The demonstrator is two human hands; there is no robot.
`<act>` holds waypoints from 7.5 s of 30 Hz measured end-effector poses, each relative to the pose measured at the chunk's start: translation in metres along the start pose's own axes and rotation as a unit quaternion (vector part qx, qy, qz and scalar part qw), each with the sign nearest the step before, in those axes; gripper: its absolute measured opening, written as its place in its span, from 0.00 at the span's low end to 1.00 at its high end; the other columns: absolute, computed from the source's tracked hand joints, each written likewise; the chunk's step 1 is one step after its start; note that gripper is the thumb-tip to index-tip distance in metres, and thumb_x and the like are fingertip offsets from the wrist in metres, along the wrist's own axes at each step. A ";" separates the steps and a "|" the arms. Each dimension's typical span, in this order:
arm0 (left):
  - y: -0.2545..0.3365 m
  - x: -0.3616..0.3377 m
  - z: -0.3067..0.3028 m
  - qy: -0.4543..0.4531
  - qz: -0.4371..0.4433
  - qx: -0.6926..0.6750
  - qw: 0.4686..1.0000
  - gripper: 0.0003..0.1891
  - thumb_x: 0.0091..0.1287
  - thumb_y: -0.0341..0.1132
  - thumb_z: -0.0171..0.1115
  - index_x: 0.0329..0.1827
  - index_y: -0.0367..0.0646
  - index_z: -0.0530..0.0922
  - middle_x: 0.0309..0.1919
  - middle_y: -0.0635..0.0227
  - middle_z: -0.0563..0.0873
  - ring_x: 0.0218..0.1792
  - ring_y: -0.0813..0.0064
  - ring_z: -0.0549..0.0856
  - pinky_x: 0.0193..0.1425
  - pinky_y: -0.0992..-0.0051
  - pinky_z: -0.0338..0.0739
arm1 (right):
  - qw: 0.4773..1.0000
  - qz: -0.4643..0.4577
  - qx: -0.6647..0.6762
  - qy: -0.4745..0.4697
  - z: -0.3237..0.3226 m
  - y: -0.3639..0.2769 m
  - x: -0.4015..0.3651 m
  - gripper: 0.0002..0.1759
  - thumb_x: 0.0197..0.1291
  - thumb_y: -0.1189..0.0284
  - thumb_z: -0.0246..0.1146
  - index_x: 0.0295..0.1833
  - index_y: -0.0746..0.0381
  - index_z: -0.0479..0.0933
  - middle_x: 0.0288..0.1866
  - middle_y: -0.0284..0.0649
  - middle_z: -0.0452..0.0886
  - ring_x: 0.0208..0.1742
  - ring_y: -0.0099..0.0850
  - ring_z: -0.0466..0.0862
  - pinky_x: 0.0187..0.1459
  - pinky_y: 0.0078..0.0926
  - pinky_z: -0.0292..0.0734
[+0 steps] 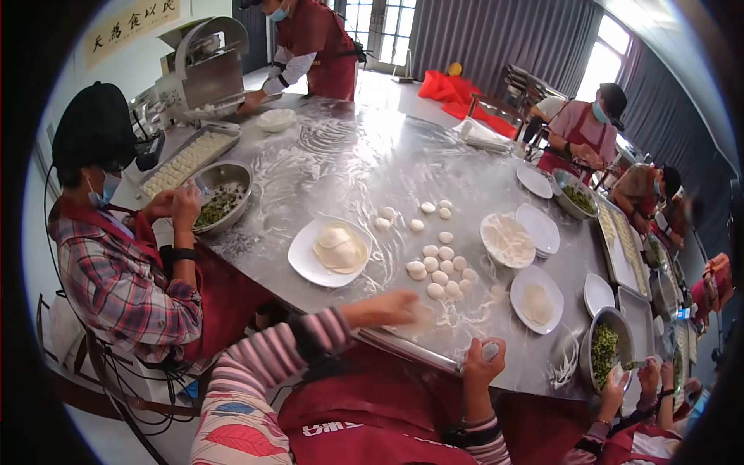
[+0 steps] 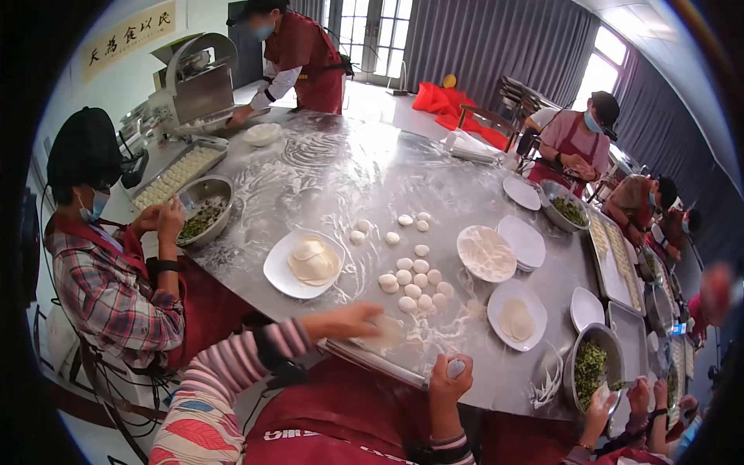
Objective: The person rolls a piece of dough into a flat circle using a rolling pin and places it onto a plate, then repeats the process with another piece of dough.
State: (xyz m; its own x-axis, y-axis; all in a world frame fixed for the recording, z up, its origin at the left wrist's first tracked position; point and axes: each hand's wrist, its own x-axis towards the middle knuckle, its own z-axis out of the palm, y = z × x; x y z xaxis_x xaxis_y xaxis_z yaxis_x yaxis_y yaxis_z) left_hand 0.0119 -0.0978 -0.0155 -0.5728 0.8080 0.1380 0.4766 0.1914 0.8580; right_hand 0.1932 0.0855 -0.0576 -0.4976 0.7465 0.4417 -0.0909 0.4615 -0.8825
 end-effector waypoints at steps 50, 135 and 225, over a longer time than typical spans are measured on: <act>0.016 0.041 0.047 -0.145 -0.023 0.085 0.985 0.10 0.52 0.35 0.64 0.32 0.39 0.80 0.24 0.60 0.83 0.28 0.69 0.82 0.33 0.70 0.74 | 0.970 -0.180 -0.162 0.004 0.016 -0.021 0.038 0.11 0.48 0.77 0.67 0.30 0.62 0.69 0.17 0.38 0.71 0.17 0.28 0.71 0.21 0.27 0.67; 0.014 0.067 0.060 -0.171 -0.022 0.108 0.979 0.07 0.54 0.32 0.59 0.29 0.37 0.77 0.27 0.51 0.82 0.32 0.55 0.81 0.37 0.62 0.73 | 0.983 -0.134 -0.110 0.055 0.044 -0.006 0.063 0.14 0.48 0.76 0.67 0.37 0.64 0.68 0.18 0.47 0.74 0.18 0.42 0.78 0.21 0.34 0.71; -0.002 0.040 0.062 -0.132 -0.056 0.099 0.985 0.07 0.50 0.32 0.61 0.30 0.40 0.80 0.28 0.55 0.83 0.33 0.60 0.83 0.38 0.65 0.75 | 0.990 -0.137 -0.021 0.028 0.012 -0.001 0.032 0.12 0.50 0.76 0.65 0.37 0.61 0.69 0.20 0.45 0.74 0.21 0.39 0.78 0.24 0.31 0.71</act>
State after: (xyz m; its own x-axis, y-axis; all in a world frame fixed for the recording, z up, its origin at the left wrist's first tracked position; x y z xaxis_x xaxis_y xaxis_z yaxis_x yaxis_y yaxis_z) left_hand 0.0295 -0.0312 -0.0428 -0.4477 0.8877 -0.1076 0.5561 0.3707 0.7439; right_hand 0.1673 0.1035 -0.0442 -0.4101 0.6159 0.6726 -0.1782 0.6692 -0.7214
